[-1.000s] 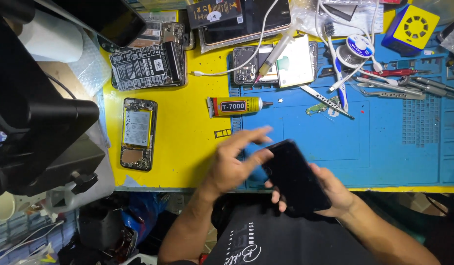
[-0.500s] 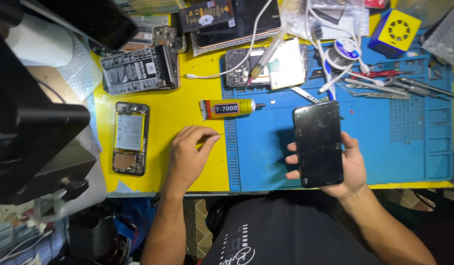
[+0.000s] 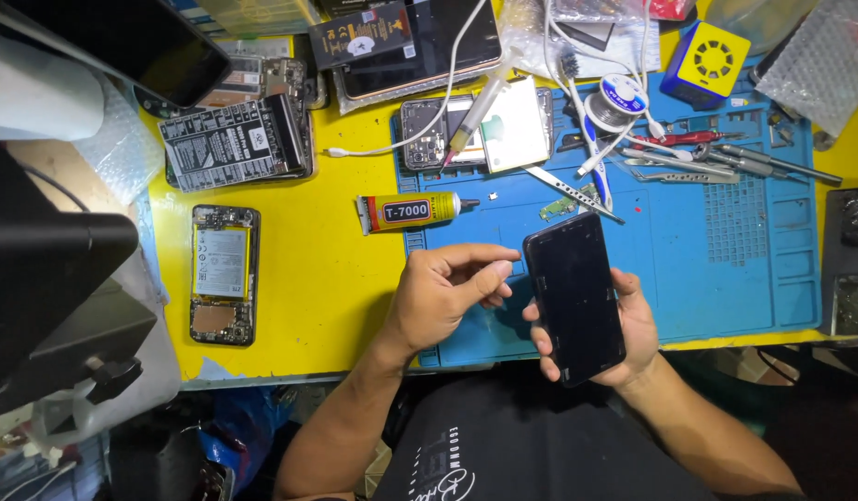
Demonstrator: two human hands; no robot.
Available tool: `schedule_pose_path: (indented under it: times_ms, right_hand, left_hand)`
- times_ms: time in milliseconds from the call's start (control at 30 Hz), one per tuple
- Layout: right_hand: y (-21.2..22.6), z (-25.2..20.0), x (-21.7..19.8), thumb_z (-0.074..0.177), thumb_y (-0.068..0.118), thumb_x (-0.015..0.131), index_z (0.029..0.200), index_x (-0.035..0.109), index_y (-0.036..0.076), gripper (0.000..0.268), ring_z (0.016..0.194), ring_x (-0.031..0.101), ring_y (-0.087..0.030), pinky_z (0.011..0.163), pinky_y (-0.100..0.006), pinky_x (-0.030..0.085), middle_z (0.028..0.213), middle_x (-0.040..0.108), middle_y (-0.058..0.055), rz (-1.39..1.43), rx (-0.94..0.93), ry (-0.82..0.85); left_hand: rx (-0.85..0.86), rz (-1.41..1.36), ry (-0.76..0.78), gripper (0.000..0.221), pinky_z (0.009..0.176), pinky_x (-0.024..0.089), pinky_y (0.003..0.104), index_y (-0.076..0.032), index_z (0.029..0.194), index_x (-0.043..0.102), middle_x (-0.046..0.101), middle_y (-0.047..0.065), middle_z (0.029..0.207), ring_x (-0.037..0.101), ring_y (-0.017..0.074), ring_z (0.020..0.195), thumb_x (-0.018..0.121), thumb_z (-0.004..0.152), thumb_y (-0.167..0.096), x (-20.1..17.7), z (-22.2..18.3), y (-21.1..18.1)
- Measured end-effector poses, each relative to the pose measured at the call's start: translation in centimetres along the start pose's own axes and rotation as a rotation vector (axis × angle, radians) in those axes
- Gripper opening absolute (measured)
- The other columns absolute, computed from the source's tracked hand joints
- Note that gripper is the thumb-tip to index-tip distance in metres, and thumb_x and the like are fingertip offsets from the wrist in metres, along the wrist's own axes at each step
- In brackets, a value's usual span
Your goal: The person handles a smartphone, turns it on to check the screen, and then proceeds to disassemble it. They use a prying tool to remove the back cover and disconnect internal components, placing parts on the workbench.
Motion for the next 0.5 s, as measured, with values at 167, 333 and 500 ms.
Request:
schedule_pose_path:
  times_ms: [167,333,500]
  right_hand:
    - [0.0,0.0,0.6,0.095,0.061,0.032,0.143,0.050,-0.001,0.080,0.091,0.063,-0.049,0.062,-0.064,0.059,0.119,0.054,-0.035,-0.009,0.006,0.004]
    - [0.4,0.1,0.4,0.095,0.060,0.030,0.144,0.049,-0.001,0.080,0.092,0.062,-0.048,0.062,-0.063,0.059,0.119,0.053,-0.035,-0.025,-0.006,0.023]
    - [-0.2,-0.8,-1.6,0.088,0.066,0.040,0.146,0.051,0.003,0.086,0.086,0.059,-0.047,0.058,-0.060,0.056,0.117,0.053,-0.033,-0.039,0.013,-0.088]
  left_hand:
    - [-0.032,0.039,-0.014,0.022,0.067,0.064,0.029,0.000,0.112,0.077,0.078,0.019,0.082,0.076,0.0192,0.071,0.075,0.094,-0.012,0.3,0.0,0.1]
    - [-0.026,0.050,-0.027,0.021,0.067,0.064,0.029,0.000,0.112,0.077,0.079,0.019,0.083,0.076,0.0185,0.072,0.075,0.094,-0.011,0.5,-0.2,0.1]
    - [-0.004,0.063,-0.037,0.021,0.067,0.064,0.029,0.001,0.112,0.077,0.079,0.018,0.084,0.077,0.0194,0.073,0.075,0.094,-0.010,0.6,-0.2,0.0]
Point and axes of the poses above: each hand's wrist, its own z-axis towards the middle knuckle, its own x-axis out of the palm, y = z × x, the point moved 8 cm from there along z, towards the middle knuckle
